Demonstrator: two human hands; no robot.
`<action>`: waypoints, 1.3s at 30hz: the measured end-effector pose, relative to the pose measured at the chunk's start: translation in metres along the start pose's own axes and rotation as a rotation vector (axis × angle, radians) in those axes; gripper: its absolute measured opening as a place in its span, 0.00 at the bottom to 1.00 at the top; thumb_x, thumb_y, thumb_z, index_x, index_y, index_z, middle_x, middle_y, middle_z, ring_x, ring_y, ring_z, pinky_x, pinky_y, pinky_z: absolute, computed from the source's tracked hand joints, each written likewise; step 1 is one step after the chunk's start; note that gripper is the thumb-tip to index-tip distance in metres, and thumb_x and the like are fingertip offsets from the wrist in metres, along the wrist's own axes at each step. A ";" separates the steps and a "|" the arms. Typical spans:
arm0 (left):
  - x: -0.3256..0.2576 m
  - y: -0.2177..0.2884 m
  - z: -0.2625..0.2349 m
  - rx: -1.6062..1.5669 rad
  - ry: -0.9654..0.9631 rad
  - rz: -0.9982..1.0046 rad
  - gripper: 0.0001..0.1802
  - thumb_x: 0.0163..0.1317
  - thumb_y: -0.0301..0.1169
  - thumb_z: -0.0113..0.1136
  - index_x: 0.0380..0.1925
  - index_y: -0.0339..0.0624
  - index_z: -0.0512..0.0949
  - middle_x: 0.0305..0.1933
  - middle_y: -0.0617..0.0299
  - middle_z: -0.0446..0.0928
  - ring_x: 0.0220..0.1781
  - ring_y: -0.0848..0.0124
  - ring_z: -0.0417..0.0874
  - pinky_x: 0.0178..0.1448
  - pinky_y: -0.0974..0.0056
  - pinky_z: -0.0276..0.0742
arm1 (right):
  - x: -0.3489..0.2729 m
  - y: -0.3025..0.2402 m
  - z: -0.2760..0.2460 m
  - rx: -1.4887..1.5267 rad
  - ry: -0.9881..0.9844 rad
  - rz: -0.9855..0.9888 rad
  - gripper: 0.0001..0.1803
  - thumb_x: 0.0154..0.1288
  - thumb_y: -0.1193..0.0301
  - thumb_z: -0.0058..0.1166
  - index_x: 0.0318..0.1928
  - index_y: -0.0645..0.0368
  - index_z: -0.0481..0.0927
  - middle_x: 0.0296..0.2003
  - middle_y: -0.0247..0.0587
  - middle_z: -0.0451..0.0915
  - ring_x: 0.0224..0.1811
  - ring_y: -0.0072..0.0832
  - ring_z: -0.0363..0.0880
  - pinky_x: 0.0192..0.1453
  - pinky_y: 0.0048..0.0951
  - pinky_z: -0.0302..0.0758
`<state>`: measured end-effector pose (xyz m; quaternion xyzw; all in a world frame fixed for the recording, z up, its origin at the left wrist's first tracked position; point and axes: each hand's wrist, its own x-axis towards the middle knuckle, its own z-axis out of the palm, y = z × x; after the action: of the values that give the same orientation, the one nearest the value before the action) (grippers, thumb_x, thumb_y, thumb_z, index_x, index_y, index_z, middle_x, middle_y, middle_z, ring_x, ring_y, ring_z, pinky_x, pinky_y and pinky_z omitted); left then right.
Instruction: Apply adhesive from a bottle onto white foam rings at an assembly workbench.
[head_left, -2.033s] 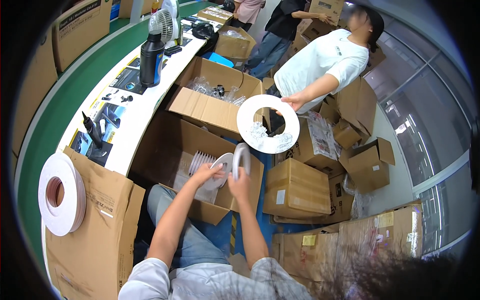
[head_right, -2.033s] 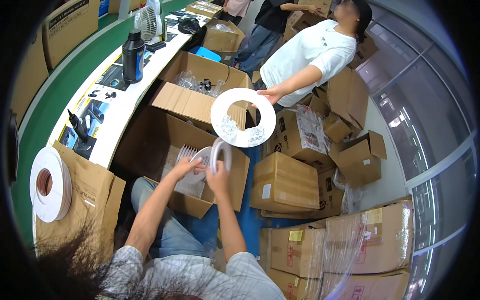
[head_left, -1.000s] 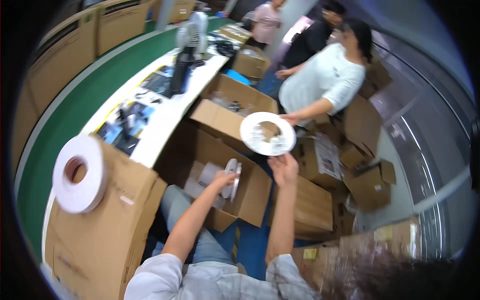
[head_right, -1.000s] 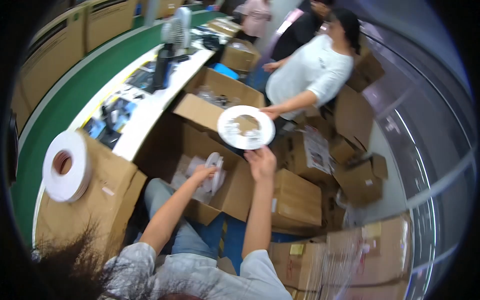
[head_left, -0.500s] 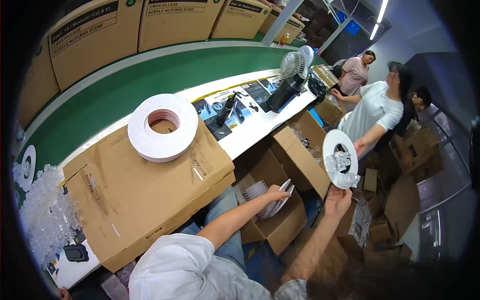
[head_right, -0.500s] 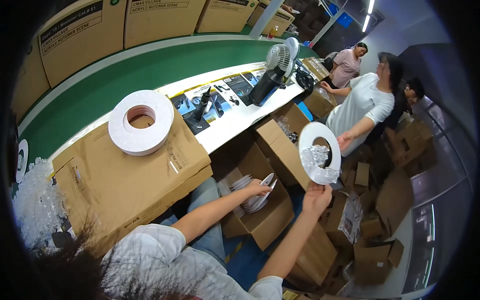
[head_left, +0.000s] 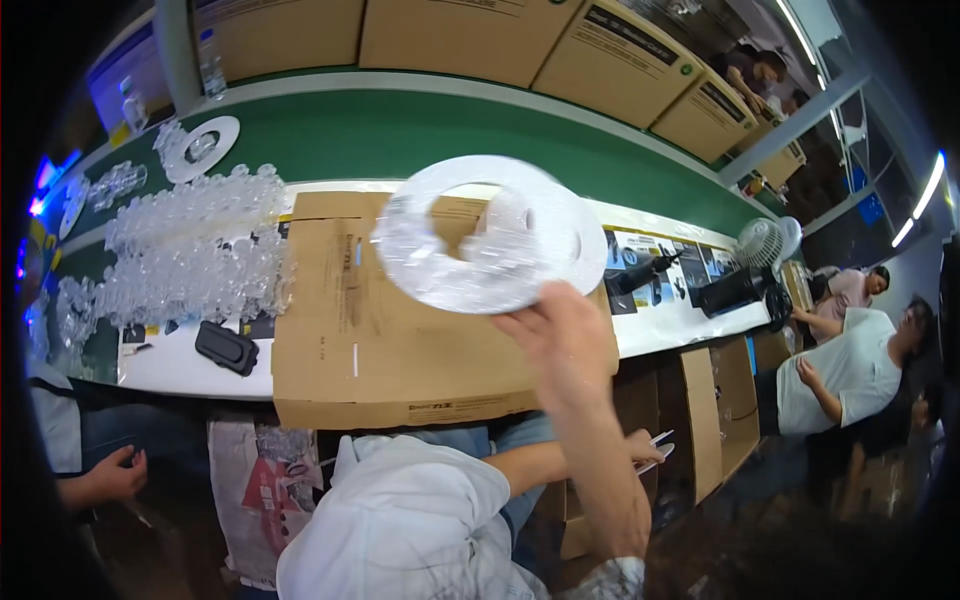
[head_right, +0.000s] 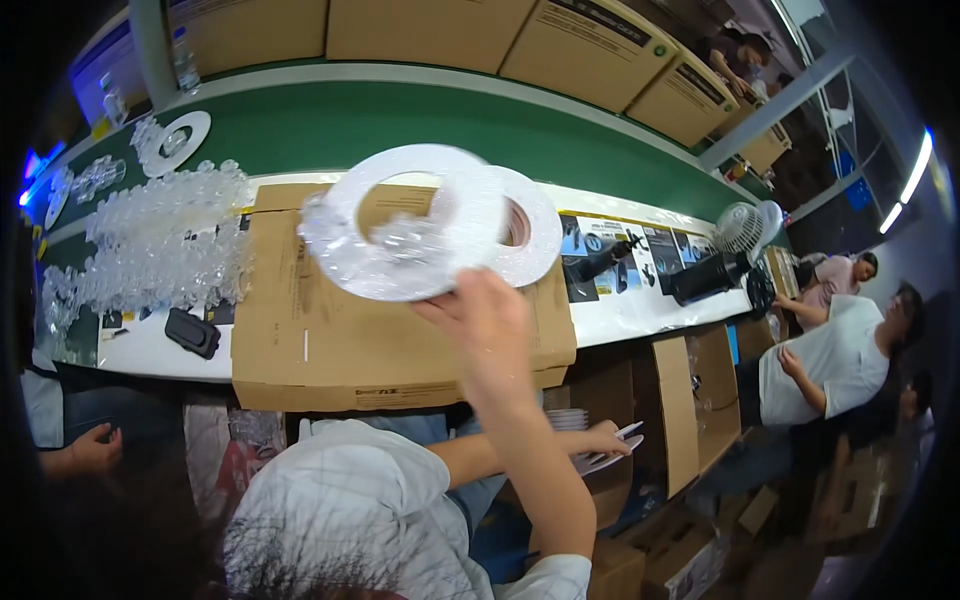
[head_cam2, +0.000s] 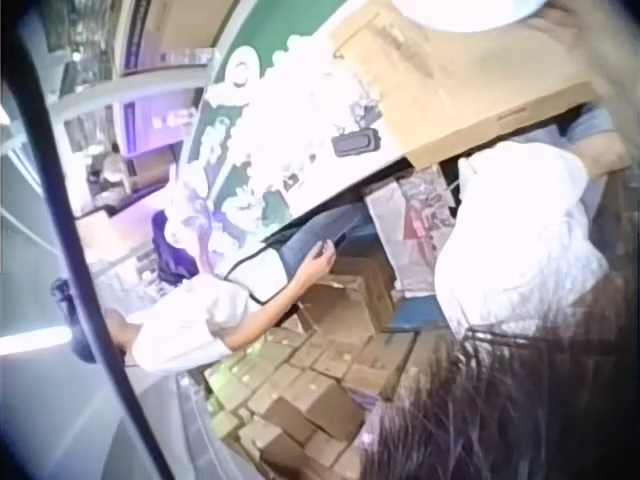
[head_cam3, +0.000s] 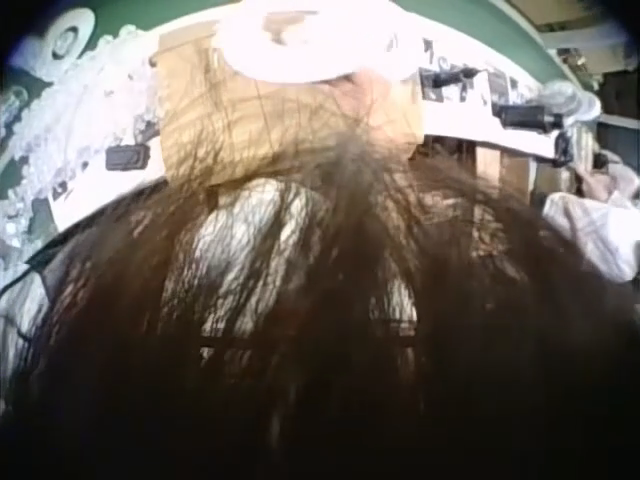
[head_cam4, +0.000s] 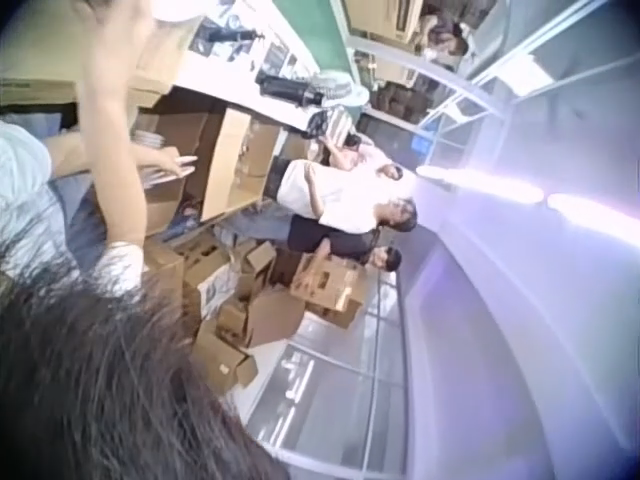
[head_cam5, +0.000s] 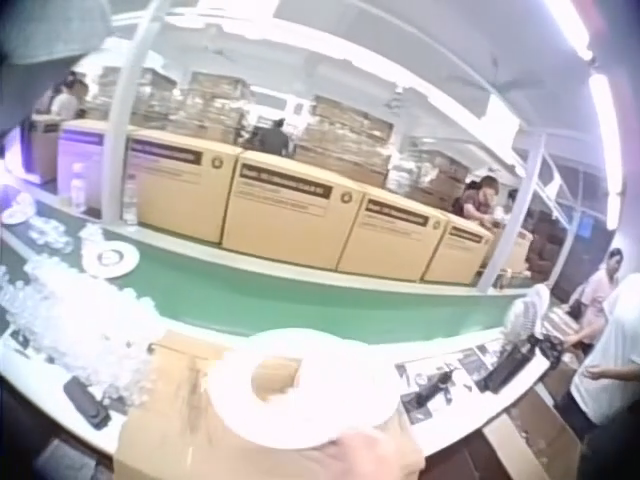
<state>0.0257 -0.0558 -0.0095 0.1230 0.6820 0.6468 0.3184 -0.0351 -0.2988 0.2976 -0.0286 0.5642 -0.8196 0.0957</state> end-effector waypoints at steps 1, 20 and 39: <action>-0.005 -0.005 -0.007 0.019 0.047 0.007 0.20 0.43 0.43 0.76 0.27 0.37 0.84 0.24 0.61 0.83 0.22 0.73 0.82 0.28 0.68 0.78 | 0.012 0.014 0.019 0.004 -0.024 0.075 0.17 0.72 0.71 0.44 0.53 0.72 0.71 0.49 0.54 0.78 0.50 0.41 0.81 0.57 0.42 0.80; 0.030 0.074 0.045 0.577 0.569 0.169 0.16 0.44 0.39 0.75 0.25 0.37 0.84 0.23 0.62 0.82 0.24 0.73 0.82 0.30 0.69 0.79 | -0.104 -0.009 -0.157 -0.094 0.224 -0.478 0.19 0.70 0.70 0.43 0.53 0.75 0.69 0.53 0.63 0.74 0.46 0.41 0.82 0.49 0.35 0.82; 0.089 0.036 0.057 -0.185 -0.423 -0.042 0.24 0.49 0.36 0.76 0.39 0.29 0.78 0.32 0.57 0.82 0.30 0.75 0.82 0.36 0.70 0.79 | -0.236 0.172 -0.455 -0.465 1.336 -0.107 0.12 0.66 0.69 0.57 0.42 0.66 0.80 0.29 0.36 0.80 0.32 0.21 0.77 0.39 0.24 0.74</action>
<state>-0.0180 0.0464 0.0024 0.2117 0.5401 0.6598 0.4777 0.1471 0.1047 -0.0127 0.4329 0.6604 -0.5238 -0.3195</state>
